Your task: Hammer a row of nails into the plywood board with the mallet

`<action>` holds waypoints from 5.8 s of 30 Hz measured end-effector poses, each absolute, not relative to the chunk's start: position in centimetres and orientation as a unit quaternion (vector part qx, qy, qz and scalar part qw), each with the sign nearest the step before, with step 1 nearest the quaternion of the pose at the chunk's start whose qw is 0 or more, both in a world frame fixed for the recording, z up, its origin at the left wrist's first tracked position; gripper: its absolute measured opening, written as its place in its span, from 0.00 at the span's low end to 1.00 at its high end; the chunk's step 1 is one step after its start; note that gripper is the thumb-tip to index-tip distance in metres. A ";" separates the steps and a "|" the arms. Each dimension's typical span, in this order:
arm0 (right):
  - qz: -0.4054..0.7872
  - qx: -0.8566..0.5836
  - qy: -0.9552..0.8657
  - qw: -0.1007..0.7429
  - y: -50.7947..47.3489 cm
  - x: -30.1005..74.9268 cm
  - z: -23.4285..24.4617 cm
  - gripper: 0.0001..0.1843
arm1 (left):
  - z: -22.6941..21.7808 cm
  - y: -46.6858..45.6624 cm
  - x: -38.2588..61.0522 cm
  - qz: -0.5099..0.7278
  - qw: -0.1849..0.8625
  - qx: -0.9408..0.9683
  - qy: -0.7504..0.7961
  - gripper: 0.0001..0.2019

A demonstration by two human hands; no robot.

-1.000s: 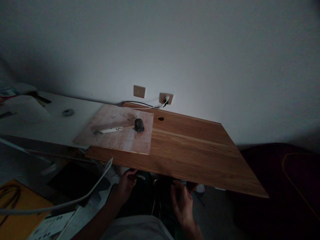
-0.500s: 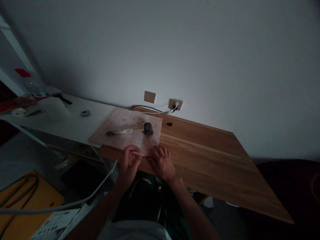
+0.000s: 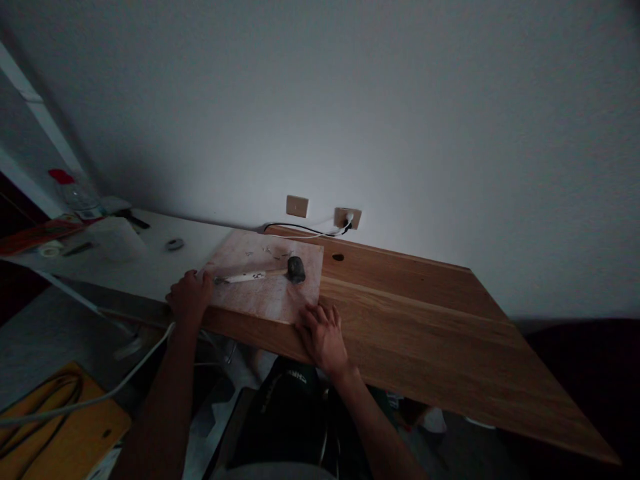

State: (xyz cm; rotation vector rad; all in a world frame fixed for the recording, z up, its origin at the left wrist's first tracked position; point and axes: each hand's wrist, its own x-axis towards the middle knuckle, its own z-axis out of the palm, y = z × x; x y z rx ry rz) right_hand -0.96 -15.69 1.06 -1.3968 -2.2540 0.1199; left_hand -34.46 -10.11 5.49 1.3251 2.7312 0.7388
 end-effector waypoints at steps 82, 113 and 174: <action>0.408 -0.537 -0.686 0.272 -4.6 26.0 2.0 0.27 | 4.8 -1.0 -9.9 0.083 0.143 0.906 0.390 0.11; 0.176 -0.575 -0.799 0.014 -7.0 14.7 8.1 0.16 | 2.6 -1.8 -6.4 0.167 0.251 0.921 0.246 0.06; 0.097 -0.573 -0.814 -0.009 -8.5 13.7 7.0 0.15 | 0.7 -2.3 -5.3 0.248 0.253 0.919 0.175 0.05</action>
